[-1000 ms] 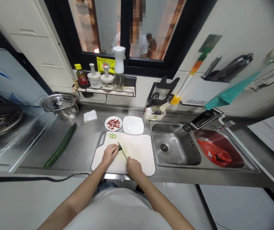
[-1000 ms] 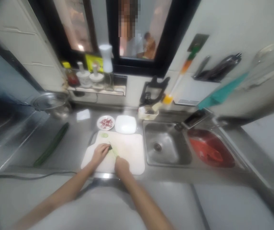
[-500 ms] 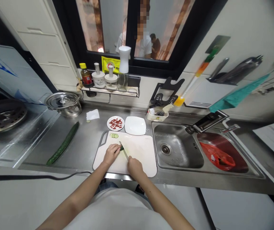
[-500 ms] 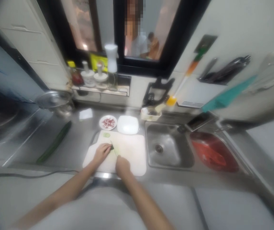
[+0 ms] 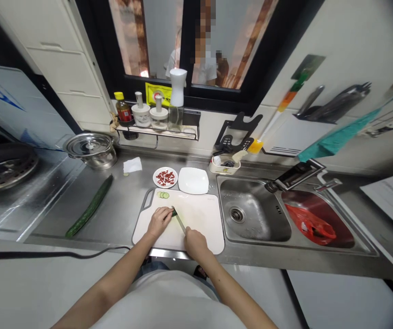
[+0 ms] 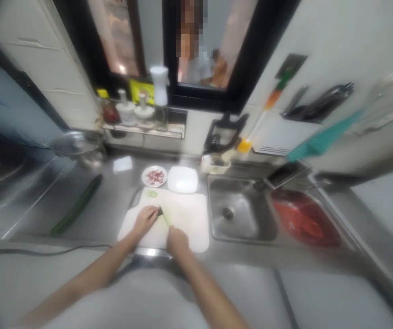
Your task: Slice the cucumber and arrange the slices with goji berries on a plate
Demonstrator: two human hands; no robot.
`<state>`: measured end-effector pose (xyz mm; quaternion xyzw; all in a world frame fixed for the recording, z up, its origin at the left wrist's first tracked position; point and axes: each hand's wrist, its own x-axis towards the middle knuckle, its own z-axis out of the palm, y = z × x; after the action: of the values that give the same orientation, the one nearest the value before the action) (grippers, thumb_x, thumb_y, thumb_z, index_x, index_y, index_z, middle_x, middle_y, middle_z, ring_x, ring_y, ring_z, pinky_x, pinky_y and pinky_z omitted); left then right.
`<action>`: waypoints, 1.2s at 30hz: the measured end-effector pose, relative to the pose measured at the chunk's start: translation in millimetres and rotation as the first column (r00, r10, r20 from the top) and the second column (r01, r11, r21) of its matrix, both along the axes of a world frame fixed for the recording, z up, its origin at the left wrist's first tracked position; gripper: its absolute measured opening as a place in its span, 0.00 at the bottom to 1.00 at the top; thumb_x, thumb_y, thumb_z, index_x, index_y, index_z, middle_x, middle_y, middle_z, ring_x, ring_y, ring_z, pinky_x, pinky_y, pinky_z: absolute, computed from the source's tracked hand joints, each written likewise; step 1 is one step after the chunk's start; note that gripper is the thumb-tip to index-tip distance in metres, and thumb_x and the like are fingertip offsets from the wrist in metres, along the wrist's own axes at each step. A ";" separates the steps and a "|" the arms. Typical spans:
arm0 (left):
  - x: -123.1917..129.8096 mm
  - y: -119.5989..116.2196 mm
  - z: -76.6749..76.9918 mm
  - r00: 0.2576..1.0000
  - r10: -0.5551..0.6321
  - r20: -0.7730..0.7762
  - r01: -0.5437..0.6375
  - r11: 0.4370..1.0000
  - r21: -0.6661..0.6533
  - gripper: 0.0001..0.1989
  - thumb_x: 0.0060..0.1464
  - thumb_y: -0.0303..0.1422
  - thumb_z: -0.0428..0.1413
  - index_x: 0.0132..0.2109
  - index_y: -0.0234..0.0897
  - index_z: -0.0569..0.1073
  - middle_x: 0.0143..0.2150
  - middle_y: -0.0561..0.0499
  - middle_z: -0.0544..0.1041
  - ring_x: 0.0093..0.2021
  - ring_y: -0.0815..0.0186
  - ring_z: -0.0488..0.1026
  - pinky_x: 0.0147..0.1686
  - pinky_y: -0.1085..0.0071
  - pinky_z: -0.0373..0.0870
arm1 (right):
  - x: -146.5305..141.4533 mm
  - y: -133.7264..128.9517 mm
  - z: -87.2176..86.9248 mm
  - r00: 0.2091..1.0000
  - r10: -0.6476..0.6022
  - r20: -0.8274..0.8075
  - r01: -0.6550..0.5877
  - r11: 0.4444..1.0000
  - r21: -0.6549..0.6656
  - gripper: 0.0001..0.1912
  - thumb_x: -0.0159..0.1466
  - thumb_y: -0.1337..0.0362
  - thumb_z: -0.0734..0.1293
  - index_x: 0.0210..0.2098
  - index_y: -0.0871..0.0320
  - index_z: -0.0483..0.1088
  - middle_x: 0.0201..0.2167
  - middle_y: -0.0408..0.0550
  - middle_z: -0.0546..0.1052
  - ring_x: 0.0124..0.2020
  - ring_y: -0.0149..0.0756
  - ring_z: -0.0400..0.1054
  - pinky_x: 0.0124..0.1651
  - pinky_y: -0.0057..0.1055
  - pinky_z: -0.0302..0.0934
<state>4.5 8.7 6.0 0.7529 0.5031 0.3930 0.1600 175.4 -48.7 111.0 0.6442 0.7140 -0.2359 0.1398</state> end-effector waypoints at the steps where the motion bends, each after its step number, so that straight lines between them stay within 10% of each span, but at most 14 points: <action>1: 0.1 0.0 0.0 1.000 -0.001 -0.003 0.001 1.000 0.000 0.11 0.60 0.32 0.49 0.45 0.39 0.74 0.40 0.48 0.76 0.42 0.64 0.71 0.44 0.65 0.69 | 1.2 -2.2 -0.8 1.000 -0.004 0.001 0.004 1.000 0.002 0.15 0.63 0.74 0.54 0.46 0.64 0.67 0.39 0.59 0.76 0.43 0.42 0.72 0.40 0.31 0.60; 36: 0.1 2.2 -5.7 1.000 -0.001 -0.028 0.002 1.000 0.031 0.12 0.61 0.33 0.47 0.46 0.40 0.74 0.41 0.48 0.76 0.42 0.64 0.71 0.44 0.64 0.69 | -3.3 -1.1 -14.6 1.000 -0.010 -0.009 0.011 0.998 0.061 0.16 0.62 0.75 0.53 0.45 0.64 0.67 0.38 0.60 0.77 0.42 0.44 0.72 0.40 0.33 0.62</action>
<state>4.6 10.9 0.3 0.7611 0.4985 0.3901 0.1417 172.1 -49.8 96.4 0.6509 0.7180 -0.2178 0.1156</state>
